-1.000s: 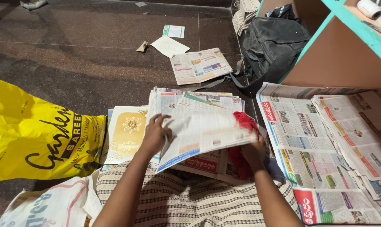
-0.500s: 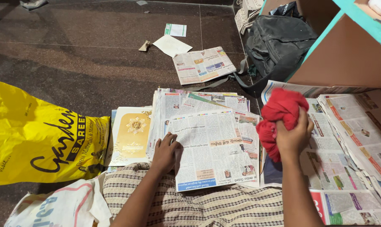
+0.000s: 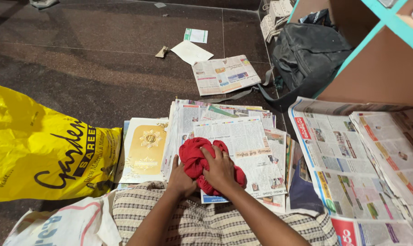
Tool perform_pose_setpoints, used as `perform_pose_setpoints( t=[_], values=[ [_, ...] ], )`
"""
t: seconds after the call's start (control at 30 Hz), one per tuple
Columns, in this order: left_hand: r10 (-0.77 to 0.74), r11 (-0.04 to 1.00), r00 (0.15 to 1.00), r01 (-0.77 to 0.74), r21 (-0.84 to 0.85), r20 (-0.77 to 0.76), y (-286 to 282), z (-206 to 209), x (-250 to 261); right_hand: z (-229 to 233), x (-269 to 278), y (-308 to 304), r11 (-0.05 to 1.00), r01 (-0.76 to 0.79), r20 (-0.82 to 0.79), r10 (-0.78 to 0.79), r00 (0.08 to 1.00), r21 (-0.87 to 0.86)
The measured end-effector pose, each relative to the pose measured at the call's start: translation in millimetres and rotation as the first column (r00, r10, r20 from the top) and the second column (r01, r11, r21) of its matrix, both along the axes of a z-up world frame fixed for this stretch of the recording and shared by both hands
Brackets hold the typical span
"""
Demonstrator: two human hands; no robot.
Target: The person sits on the floor and wipes the surface of a stack of newspapers using a red cloth. They repeatedly pick up individual newspapers, wipe them, and place them back into the pile.
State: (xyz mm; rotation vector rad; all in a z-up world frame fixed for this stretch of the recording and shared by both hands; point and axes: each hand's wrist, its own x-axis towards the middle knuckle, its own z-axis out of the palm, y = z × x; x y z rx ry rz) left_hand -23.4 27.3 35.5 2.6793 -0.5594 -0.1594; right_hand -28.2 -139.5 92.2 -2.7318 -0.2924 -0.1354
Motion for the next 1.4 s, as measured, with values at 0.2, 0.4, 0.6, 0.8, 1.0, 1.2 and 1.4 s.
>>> perform_pose_setpoints(
  t=[0.2, 0.4, 0.6, 0.8, 1.0, 1.2, 1.4],
  values=[
    [0.028, 1.0, 0.999, -0.028, -0.013, 0.043, 3.0, 8.5, -3.7, -17.4, 24.6, -20.8, 0.988, 0.099, 0.006, -0.1, 0.995, -0.121],
    [0.039, 0.997, 0.999, -0.036, -0.071, 0.028, -1.3, 9.5, -2.9, -11.3, 67.0, -96.7, 0.884, 0.406, -0.085, -0.434, 0.897, -0.232],
    [0.075, 0.986, 0.994, -0.086, -0.143, -0.08, -0.1, 7.5, 1.0, -8.9, 81.4, -123.7, 0.783, 0.597, -0.047, -0.612, 0.789, -0.172],
    [0.046, 0.999, 0.997, -0.047, -0.016, -0.069, -1.4, 8.3, 1.2, -13.7, 65.6, -26.7, 0.965, 0.219, -0.038, -0.227, 0.973, -0.146],
    [0.048, 0.999, 0.999, -0.049, -0.012, -0.013, 1.1, -3.4, 4.1, -8.4, 78.3, 13.0, 0.991, 0.065, -0.095, -0.077, 0.993, -0.119],
    [0.061, 0.995, 0.997, -0.065, -0.076, -0.056, -1.4, 5.4, 1.8, -16.9, 110.0, -57.9, 0.942, 0.3, -0.08, -0.314, 0.946, -0.151],
    [0.066, 0.996, 0.996, -0.069, -0.052, -0.058, -3.4, 8.9, -0.7, -11.4, 97.9, -141.3, 0.839, 0.501, -0.075, -0.526, 0.847, -0.212]
  ],
)
